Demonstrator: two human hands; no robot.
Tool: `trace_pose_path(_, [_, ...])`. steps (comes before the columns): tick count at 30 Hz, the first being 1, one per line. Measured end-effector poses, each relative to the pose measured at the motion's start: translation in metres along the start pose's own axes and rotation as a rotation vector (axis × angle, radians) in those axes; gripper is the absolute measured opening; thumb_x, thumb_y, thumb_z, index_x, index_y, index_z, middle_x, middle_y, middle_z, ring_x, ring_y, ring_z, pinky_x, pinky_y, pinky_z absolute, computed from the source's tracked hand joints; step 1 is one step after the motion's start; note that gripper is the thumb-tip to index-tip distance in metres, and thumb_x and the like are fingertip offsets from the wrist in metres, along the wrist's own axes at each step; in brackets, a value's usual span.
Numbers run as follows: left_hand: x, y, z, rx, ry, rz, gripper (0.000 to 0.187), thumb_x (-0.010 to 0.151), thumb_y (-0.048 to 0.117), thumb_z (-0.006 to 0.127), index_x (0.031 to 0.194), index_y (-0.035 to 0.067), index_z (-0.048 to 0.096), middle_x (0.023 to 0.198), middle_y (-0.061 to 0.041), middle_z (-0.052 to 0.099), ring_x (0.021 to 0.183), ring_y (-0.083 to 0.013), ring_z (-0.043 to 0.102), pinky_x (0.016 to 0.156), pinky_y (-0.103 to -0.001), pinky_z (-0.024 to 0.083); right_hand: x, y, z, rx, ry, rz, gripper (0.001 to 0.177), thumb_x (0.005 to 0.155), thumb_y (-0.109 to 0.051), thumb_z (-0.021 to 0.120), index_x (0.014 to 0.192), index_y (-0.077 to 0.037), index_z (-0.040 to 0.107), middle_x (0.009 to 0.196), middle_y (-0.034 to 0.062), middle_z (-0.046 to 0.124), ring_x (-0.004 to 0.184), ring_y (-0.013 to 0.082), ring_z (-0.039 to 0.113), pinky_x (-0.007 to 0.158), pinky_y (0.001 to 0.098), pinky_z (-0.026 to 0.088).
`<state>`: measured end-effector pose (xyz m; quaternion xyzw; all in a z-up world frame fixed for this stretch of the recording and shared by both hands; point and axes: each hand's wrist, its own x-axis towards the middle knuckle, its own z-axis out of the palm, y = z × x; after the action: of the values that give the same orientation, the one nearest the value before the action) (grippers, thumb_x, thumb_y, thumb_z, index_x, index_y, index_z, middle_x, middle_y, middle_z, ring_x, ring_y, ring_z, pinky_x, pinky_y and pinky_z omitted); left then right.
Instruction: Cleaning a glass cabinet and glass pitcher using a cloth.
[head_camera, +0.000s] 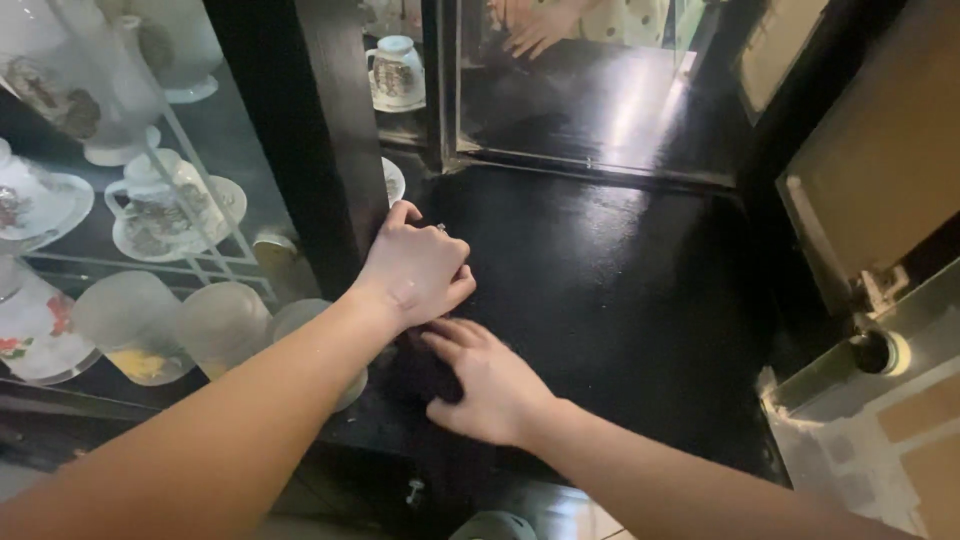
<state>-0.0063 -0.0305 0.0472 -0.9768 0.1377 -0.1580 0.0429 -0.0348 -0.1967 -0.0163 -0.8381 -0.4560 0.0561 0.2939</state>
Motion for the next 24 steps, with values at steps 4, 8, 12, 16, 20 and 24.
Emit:
trace_pose_path(4, [0.000,0.000,0.002,-0.013,-0.021,-0.023,0.028,0.084,0.032,0.063,0.070,0.013,0.078,0.072,-0.013,0.074,0.071,-0.0276,0.073,0.103,-0.045,0.040,-0.007,-0.021,0.002,0.021,-0.114,-0.110,0.080,0.071,-0.029,0.074,0.141,0.005,0.055,0.155,0.0248,0.045,0.148,0.0402,0.036,0.119,0.0477,0.032])
trace_pose_path(8, [-0.001,0.002,-0.001,0.003,-0.017,-0.023,0.028,0.084,0.033,0.064,0.070,0.012,0.078,0.072,-0.013,0.074,0.072,-0.0280,0.073,0.102,-0.045,0.040,-0.019,-0.027,0.003,0.009,-0.168,-0.129,0.079,0.073,-0.031,0.073,0.141,0.004,0.055,0.154,0.0227,0.046,0.147,0.0393,0.036,0.118,0.0486,0.031])
trace_pose_path(12, [-0.001,0.000,0.001,0.076,-0.064,-0.023,0.028,0.083,0.034,0.065,0.070,0.013,0.078,0.072,-0.014,0.074,0.075,-0.0282,0.073,0.101,-0.046,0.040,-0.026,-0.024,-0.007,0.045,-0.225,-0.250,0.071,0.074,-0.030,0.071,0.139,-0.002,0.061,0.155,0.0137,0.052,0.148,0.0332,0.040,0.119,0.0478,0.033])
trace_pose_path(16, [0.000,-0.002,0.003,0.104,-0.063,-0.019,0.029,0.082,0.035,0.065,0.069,0.012,0.077,0.072,-0.014,0.073,0.075,-0.0283,0.072,0.100,-0.046,0.040,-0.044,-0.007,-0.023,0.063,-0.290,-0.342,0.057,0.077,-0.023,0.066,0.132,-0.012,0.070,0.154,0.0051,0.059,0.148,0.0300,0.046,0.121,0.0465,0.035])
trace_pose_path(20, [-0.002,-0.002,0.008,0.112,-0.054,-0.024,0.029,0.083,0.034,0.064,0.069,0.012,0.076,0.071,-0.014,0.073,0.074,-0.0282,0.072,0.099,-0.045,0.041,-0.071,0.016,-0.050,0.042,-0.253,-0.138,0.047,0.074,-0.021,0.064,0.119,-0.016,0.075,0.146,0.0008,0.065,0.145,0.0247,0.052,0.119,0.0426,0.041])
trace_pose_path(24, [-0.003,0.003,0.006,0.086,-0.033,-0.008,0.029,0.083,0.033,0.064,0.069,0.011,0.075,0.067,-0.013,0.072,0.072,-0.0277,0.072,0.101,-0.046,0.040,-0.087,0.046,-0.073,-0.254,0.032,0.437,0.048,0.075,-0.030,0.072,0.123,-0.033,0.077,0.149,0.0018,0.051,0.138,0.0272,0.044,0.115,0.0433,0.039])
